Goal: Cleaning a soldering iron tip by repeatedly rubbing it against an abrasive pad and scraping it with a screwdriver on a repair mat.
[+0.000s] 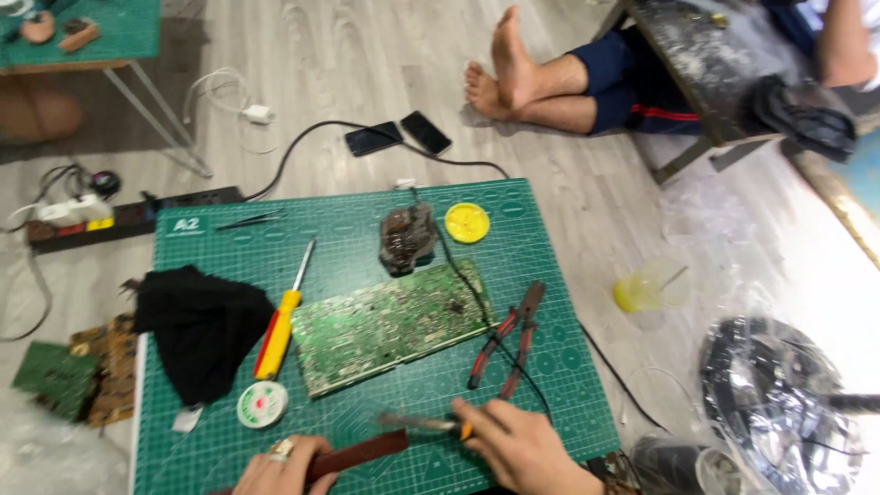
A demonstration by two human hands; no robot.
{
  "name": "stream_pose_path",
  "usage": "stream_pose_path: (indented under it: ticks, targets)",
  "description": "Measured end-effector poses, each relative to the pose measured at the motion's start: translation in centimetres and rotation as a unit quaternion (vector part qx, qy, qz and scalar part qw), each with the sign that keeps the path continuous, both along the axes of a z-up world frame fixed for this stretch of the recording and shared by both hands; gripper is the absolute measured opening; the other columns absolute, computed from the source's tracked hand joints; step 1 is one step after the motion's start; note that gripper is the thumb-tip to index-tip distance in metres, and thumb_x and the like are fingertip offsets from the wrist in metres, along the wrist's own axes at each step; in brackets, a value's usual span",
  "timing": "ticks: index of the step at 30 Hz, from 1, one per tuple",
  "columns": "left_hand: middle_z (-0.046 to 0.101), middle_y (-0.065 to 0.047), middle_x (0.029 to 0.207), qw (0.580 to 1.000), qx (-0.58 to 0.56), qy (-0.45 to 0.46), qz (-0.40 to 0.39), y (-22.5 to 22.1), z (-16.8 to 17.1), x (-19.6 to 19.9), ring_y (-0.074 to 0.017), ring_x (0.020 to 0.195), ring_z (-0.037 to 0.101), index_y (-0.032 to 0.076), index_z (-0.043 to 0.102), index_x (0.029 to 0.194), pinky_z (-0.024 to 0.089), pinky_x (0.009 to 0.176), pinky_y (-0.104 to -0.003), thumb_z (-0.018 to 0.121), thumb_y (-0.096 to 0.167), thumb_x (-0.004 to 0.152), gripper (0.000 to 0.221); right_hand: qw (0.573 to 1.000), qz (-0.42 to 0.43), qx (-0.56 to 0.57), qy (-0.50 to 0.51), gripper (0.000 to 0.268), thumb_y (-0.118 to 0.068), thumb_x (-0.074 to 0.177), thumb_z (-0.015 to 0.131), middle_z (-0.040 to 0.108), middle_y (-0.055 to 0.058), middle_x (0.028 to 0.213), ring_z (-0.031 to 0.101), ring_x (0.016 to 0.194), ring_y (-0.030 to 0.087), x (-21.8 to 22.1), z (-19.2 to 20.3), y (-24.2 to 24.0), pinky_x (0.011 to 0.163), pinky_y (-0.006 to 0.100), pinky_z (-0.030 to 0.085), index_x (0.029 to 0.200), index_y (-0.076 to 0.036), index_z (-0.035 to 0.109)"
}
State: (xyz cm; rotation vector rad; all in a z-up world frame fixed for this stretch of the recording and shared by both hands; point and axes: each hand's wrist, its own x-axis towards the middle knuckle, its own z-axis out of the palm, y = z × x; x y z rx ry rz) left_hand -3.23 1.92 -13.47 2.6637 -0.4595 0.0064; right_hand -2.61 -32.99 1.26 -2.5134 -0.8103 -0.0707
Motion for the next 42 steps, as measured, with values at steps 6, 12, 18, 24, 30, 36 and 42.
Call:
stream_pose_path:
  ticks: [6,12,18,24,30,36,42]
  targets:
    - [0.076,0.009,0.082,0.984,-0.105,0.102,0.104,-1.9,11.9,0.9,-0.0128,0.052,0.073,0.025,0.070,0.100,0.057,0.051,-0.027,0.080,0.033,0.070,0.032,0.860,-0.225,0.343,0.303,0.049,-0.007,0.089,0.050,0.065,0.003,0.073,0.051,0.057,0.012,-0.2,0.6,-1.7,0.049,0.026,0.041,0.137,-0.003,0.058]
    - [0.064,-0.014,0.125,0.931,-0.351,-0.020,0.093,-6.3,20.4,4.6,-0.0232,0.106,0.064,0.003,0.073,0.106,0.056,0.078,-0.033,0.062,0.000,0.075,0.033,0.568,-0.106,0.666,0.472,0.050,-0.021,0.099,0.045,0.049,0.013,0.070,0.036,0.046,0.014,1.2,2.8,0.8,0.040,0.026,0.024,0.146,-0.003,0.041]
    - [0.051,-0.024,0.143,0.924,-0.378,-0.046,0.035,-9.8,22.3,5.5,-0.0190,0.066,0.072,0.004,0.033,0.146,0.054,0.052,-0.030,0.056,-0.008,0.082,0.069,0.496,-0.063,0.710,0.496,0.058,-0.022,0.099,0.048,0.045,0.013,0.068,0.028,0.044,0.012,1.0,3.6,3.4,0.037,0.024,0.021,0.151,0.001,0.033]
    - [0.056,-0.017,0.131,0.952,-0.284,-0.111,0.037,-11.1,22.4,5.6,-0.0241,0.062,0.066,0.009,0.050,0.140,0.052,0.052,-0.037,0.054,0.024,0.096,0.046,0.487,-0.043,0.701,0.519,0.062,-0.022,0.100,0.048,0.045,0.013,0.068,0.028,0.043,0.012,0.5,3.7,5.1,0.035,0.024,0.020,0.155,-0.009,0.024]
    - [0.058,-0.015,0.111,0.966,-0.108,-0.234,-0.015,-10.6,21.1,6.6,-0.0203,0.084,0.054,0.030,0.056,0.141,0.048,0.063,-0.027,0.069,0.035,0.092,0.051,0.526,-0.075,0.678,0.509,0.057,-0.021,0.100,0.047,0.048,0.015,0.069,0.034,0.044,0.013,-0.1,2.1,4.6,0.036,0.022,0.026,0.153,-0.005,0.030]
    - [0.060,-0.010,0.098,0.969,-0.134,-0.199,-0.054,-9.8,21.7,6.4,-0.0227,0.087,0.056,0.033,0.059,0.138,0.047,0.062,-0.030,0.069,0.032,0.090,0.049,0.492,-0.036,0.693,0.525,0.049,-0.020,0.102,0.047,0.045,0.016,0.070,0.031,0.043,0.012,0.0,1.3,4.1,0.032,0.022,0.022,0.144,0.002,0.037]
    - [0.060,-0.009,0.096,0.961,-0.134,-0.227,-0.079,-9.4,22.3,6.4,-0.0216,0.078,0.057,0.029,0.060,0.137,0.050,0.062,-0.029,0.076,0.027,0.086,0.054,0.500,-0.028,0.681,0.534,0.049,-0.022,0.103,0.043,0.045,0.015,0.070,0.032,0.043,0.012,-0.1,0.7,3.4,0.033,0.022,0.023,0.145,0.001,0.033]
